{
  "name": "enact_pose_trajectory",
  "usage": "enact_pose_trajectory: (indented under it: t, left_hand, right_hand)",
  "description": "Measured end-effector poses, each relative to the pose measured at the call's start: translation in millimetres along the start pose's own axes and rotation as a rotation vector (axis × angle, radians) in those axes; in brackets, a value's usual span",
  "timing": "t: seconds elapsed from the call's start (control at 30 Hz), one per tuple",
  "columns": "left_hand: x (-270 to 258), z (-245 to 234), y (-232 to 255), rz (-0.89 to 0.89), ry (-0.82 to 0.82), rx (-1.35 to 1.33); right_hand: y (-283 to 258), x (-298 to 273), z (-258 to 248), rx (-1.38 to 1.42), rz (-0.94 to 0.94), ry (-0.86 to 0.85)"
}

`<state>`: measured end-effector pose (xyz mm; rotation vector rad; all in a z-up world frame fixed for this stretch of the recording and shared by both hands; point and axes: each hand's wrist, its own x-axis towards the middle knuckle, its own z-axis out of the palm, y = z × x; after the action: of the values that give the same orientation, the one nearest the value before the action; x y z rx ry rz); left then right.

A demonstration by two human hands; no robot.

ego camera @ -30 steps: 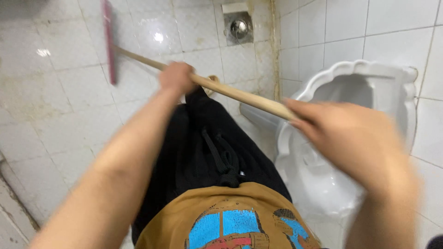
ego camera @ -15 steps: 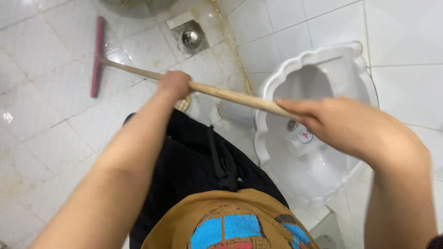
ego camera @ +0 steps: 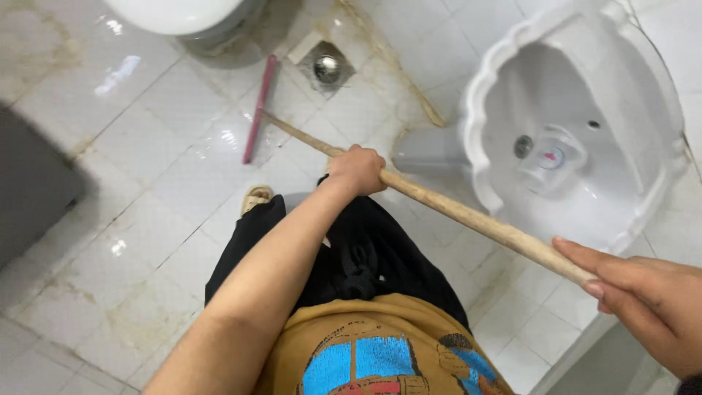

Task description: Cleaning a tiled bathroom floor using a squeegee to push water.

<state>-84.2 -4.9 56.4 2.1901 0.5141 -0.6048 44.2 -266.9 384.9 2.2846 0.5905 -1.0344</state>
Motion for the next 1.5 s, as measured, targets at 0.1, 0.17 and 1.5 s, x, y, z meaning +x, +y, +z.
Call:
enact_pose_trajectory:
  t: [0.1, 0.17, 1.5]
  left_hand:
    - [-28, -5, -64, -0.072, 0.001, 0.005]
    - [-52, -16, -130, -0.129, -0.031, 0.039]
    - [-187, 105, -92, 0.182, -0.281, 0.528]
  right_hand:
    - [-79, -16, -18, -0.029, -0.044, 0.011]
    - [-149, -25, -16, -0.08, -0.033, -0.032]
    - [-279, -208, 146, 0.3, 0.442, -0.539]
